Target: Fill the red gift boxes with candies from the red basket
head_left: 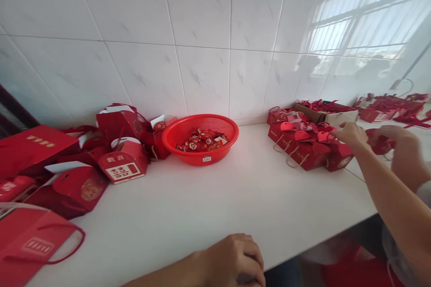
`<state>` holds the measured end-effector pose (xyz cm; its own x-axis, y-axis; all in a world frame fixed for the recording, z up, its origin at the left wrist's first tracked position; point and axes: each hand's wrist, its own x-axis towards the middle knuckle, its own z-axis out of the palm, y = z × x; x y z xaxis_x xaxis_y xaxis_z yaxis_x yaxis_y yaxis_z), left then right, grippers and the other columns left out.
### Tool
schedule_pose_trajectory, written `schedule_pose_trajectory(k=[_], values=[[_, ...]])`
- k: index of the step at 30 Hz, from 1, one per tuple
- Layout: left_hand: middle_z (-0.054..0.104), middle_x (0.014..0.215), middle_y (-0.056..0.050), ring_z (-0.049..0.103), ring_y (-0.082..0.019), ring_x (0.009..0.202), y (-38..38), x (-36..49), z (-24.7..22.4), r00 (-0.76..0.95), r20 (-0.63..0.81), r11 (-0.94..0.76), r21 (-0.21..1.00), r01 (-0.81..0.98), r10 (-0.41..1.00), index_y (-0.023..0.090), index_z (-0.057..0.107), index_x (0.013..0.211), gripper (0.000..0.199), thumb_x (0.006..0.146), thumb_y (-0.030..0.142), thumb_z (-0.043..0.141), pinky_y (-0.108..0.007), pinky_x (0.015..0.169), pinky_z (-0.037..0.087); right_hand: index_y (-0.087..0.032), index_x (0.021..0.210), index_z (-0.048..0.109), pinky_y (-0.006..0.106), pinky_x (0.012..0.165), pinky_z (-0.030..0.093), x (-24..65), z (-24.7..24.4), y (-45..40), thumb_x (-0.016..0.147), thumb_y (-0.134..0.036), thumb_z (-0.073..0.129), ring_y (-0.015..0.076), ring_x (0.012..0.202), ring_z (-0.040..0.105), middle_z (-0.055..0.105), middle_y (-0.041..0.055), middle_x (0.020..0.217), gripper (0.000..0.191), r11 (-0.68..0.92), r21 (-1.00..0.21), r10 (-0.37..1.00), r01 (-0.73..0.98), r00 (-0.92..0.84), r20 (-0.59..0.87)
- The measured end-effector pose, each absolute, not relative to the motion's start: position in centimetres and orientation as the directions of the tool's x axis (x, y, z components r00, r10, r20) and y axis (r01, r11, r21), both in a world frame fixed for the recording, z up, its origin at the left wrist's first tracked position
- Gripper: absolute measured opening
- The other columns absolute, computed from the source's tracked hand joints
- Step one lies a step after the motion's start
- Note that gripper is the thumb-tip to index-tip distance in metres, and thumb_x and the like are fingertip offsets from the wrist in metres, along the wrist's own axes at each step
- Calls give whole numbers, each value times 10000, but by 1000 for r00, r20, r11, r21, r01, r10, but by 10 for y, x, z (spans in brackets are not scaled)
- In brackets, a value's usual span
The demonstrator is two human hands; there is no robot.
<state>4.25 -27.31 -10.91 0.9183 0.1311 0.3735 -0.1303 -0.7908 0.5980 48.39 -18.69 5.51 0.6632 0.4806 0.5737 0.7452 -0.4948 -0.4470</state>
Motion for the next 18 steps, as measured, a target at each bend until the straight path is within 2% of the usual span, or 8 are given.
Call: schedule_pose_trajectory(k=[2, 3, 6, 9, 10, 12, 15, 18], values=[[733, 919, -36, 660, -142, 820, -271, 44, -112, 924, 367, -800, 584, -139, 107, 199, 692, 819, 88, 869, 262, 656, -251, 865, 513, -43, 892, 722, 401, 651, 354, 463, 64, -183, 686, -123, 745, 322, 924, 637, 671, 347, 1013, 222, -536, -436, 531, 723, 690, 491], [738, 933, -38, 666, -147, 836, -270, 44, -115, 930, 355, -804, 578, -139, 94, 196, 691, 827, 62, 859, 244, 668, -250, 881, 510, -63, 956, 712, 400, 686, 370, 448, 66, -181, 706, -113, 727, 312, 943, 634, 678, 319, 1050, 256, -483, -440, 564, 757, 654, 505], [746, 986, -39, 679, -167, 894, -267, 45, -123, 952, 299, -823, 556, -118, 66, 193, 676, 836, 23, 823, 176, 684, -252, 935, 496, -143, 925, 697, 357, 744, 436, 387, 58, -184, 756, -133, 701, 240, 820, 655, 725, 170, 969, 170, -93, -507, 734, 857, 403, 546], [745, 1039, -53, 683, -189, 961, -263, 45, -126, 968, 248, -845, 525, -98, 42, 190, 661, 847, 42, 866, 196, 625, -262, 966, 486, -193, 882, 675, 307, 681, 481, 311, 24, -200, 828, -193, 624, 197, 723, 659, 720, 79, 855, 74, 398, -494, 826, 773, -67, 560], [744, 1053, -56, 685, -195, 972, -262, 44, -123, 975, 220, -856, 508, -100, 17, 191, 660, 856, 75, 886, 210, 594, -270, 958, 491, -200, 915, 672, 297, 682, 490, 286, 9, -207, 868, -213, 579, 185, 728, 665, 720, 71, 868, 105, 526, -474, 813, 706, -254, 524], [746, 1045, -49, 698, -203, 947, -258, 39, -107, 990, 132, -879, 464, -111, -55, 203, 665, 874, 99, 886, 215, 568, -289, 901, 512, -197, 934, 665, 286, 672, 480, 242, -20, -221, 910, -206, 516, 156, 670, 642, 712, 62, 835, 151, 690, -431, 722, 582, -504, 474], [753, 958, -31, 711, -218, 852, -250, 24, -58, 998, -6, -915, 400, -61, -69, 223, 694, 918, 120, 814, 239, 637, -310, 788, 533, -192, 900, 660, 280, 661, 449, 196, -56, -236, 891, -135, 498, 151, 641, 603, 686, 42, 745, 173, 767, -420, 638, 484, -643, 424], [758, 1018, -38, 698, -224, 953, -232, -4, 14, 984, -30, -906, 386, 175, 177, 221, 723, 1023, 216, 835, 304, 656, -301, 897, 501, -190, 771, 625, 263, 601, 409, 175, -80, -243, 804, -108, 559, 149, 599, 548, 644, 25, 677, 110, 761, -484, 631, 431, -667, 397]])
